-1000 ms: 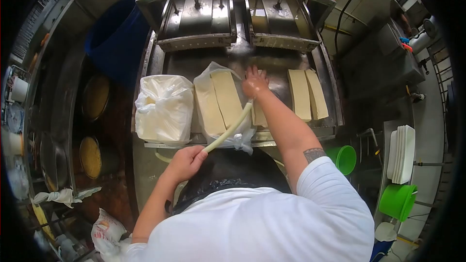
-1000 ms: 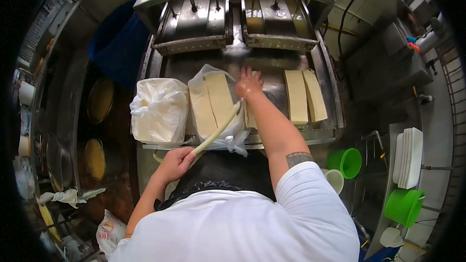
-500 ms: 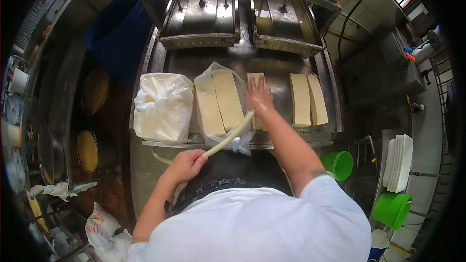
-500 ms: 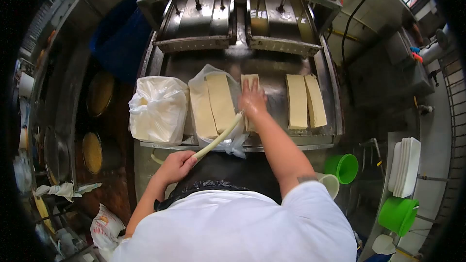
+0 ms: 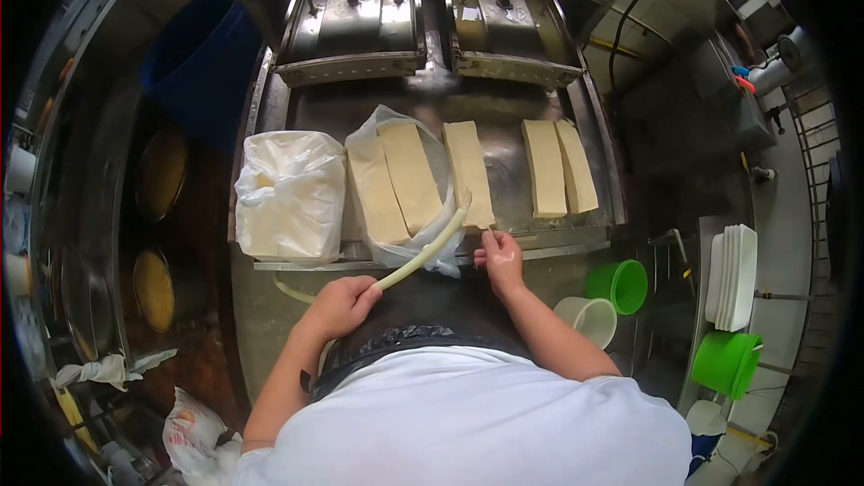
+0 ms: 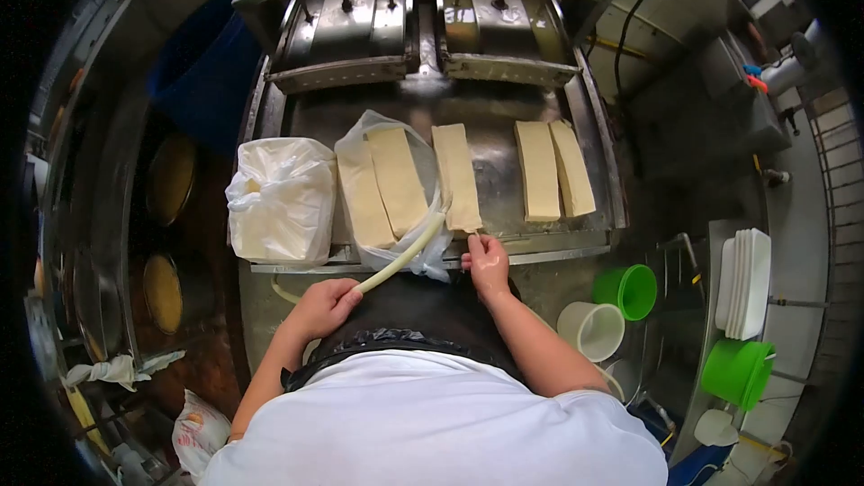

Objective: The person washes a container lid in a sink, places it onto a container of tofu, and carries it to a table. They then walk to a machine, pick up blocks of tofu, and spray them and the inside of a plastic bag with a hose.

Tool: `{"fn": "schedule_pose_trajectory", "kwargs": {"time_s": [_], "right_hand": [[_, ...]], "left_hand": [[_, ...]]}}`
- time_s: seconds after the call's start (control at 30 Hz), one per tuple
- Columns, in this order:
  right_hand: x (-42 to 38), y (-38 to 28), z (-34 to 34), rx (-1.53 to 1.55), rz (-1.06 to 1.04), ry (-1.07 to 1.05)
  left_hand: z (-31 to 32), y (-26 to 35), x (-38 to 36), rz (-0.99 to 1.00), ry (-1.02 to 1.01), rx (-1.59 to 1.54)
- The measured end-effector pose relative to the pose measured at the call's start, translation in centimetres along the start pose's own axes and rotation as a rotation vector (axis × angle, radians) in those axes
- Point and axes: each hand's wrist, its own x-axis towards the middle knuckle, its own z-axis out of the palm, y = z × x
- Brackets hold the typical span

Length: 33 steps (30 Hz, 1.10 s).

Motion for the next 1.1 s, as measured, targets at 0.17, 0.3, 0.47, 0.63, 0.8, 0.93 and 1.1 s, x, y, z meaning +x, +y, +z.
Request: {"fn": "schedule_pose_trajectory", "kwargs": {"time_s": [0.17,0.3,0.47,0.63,0.8,0.93,1.1], "right_hand": [[1.8,-3.3,1.3,0.255,0.402,-0.047],[0.6,-3.0,1.7,0.205,0.369,-0.091],[-1.5,-3.9,1.7,0.209,0.384,-0.15],[1.9,-3.5,3.5,0.443,0.509,-0.079],[0.3,-3.6,1.8,0.24,0.445,-0.121],[1.5,1.1,-5.3,-0.679,-0.15,0.217],[2.7,-4.3,-4.4,-1.04,-0.331,0.19]], "left_hand": [[0.0,-0.2,0.4,0.084,-0.026,0.042],[-0.3,0.2,0.4,0.098,-0.046,0.051],[-0.2,-0.6,0.2,0.085,-0.034,0.033],[-0.1,-0.5,0.1,0.084,-0.057,0.049],[-0.1,-0.4,-0.1,0.122,-0.064,0.067],[-0.1,-0.5,-0.2,0.103,-0.046,0.056],[-0.3,-0.6,-0.3,0.081,-0.108,0.032]]}}
